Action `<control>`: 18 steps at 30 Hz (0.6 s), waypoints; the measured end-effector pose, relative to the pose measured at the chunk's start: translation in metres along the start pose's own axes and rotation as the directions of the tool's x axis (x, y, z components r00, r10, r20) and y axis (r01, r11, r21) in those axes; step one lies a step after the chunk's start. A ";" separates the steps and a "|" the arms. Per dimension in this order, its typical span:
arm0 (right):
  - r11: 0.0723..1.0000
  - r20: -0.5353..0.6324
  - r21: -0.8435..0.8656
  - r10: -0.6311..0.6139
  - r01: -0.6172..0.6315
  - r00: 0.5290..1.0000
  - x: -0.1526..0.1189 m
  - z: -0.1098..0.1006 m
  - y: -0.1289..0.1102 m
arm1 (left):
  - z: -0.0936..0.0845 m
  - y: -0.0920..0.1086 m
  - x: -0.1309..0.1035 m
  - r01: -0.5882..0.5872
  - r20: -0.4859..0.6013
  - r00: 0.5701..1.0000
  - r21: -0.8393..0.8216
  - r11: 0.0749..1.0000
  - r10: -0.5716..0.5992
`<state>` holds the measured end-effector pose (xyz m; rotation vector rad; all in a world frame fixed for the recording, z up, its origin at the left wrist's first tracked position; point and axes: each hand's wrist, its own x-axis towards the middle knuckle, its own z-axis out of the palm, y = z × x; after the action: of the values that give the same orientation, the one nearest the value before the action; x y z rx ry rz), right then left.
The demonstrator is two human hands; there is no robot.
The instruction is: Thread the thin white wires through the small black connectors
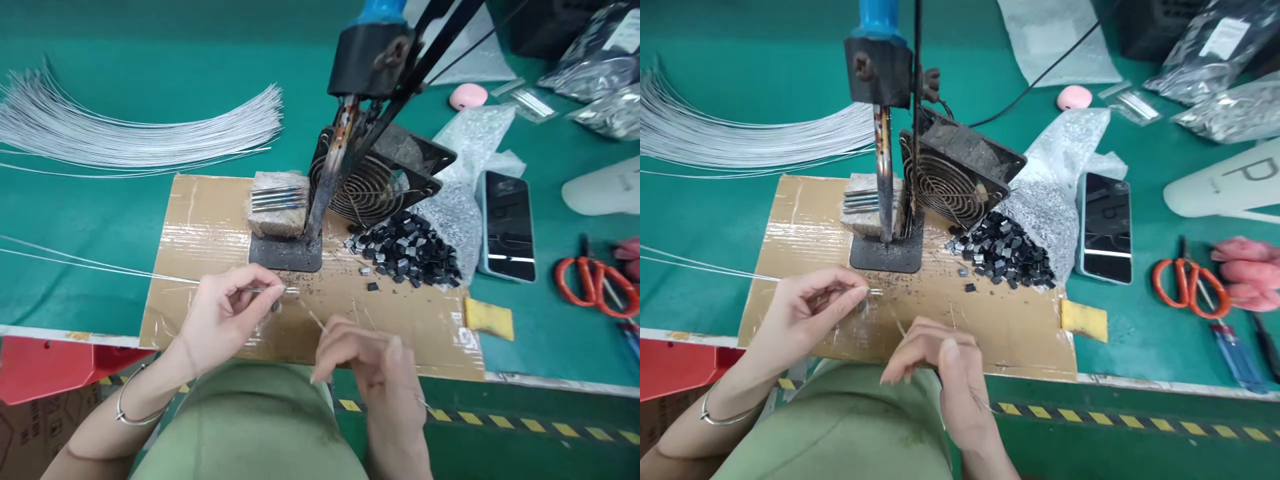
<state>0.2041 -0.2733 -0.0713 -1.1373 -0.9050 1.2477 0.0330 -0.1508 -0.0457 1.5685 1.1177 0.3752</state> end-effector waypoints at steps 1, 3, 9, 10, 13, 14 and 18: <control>0.999 0.064 0.029 0.024 -0.026 0.998 -0.001 0.001 -0.002 | 0.001 0.000 0.000 -0.039 -0.020 0.999 0.030 0.999 0.040; 0.997 0.123 0.049 0.053 -0.059 0.991 0.000 0.004 -0.003 | 0.003 0.000 0.000 -0.110 -0.021 0.993 0.113 0.988 0.113; 1.000 0.010 0.014 -0.018 0.018 1.000 0.003 0.002 0.004 | 0.006 -0.003 -0.003 -0.155 0.065 0.987 0.207 0.966 0.144; 1.000 0.010 0.005 -0.014 0.014 1.000 0.003 0.001 0.005 | 0.005 -0.003 -0.003 -0.151 0.051 0.988 0.205 0.967 0.143; 0.999 0.125 -0.003 0.034 -0.034 0.992 0.001 -0.002 0.003 | 0.004 0.000 -0.002 -0.167 -0.015 0.985 0.199 0.966 0.173; 0.999 0.187 0.003 0.050 -0.051 0.981 0.001 -0.001 0.002 | 0.003 0.001 -0.002 -0.184 -0.024 0.981 0.204 0.962 0.192; 0.999 0.240 0.035 0.026 -0.035 0.970 0.004 0.002 0.001 | 0.004 0.003 -0.003 -0.226 0.057 0.974 0.289 0.930 0.219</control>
<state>0.2028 -0.2691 -0.0717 -0.9866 -1.0407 1.4440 0.0357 -0.1552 -0.0436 1.9680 1.0128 0.3501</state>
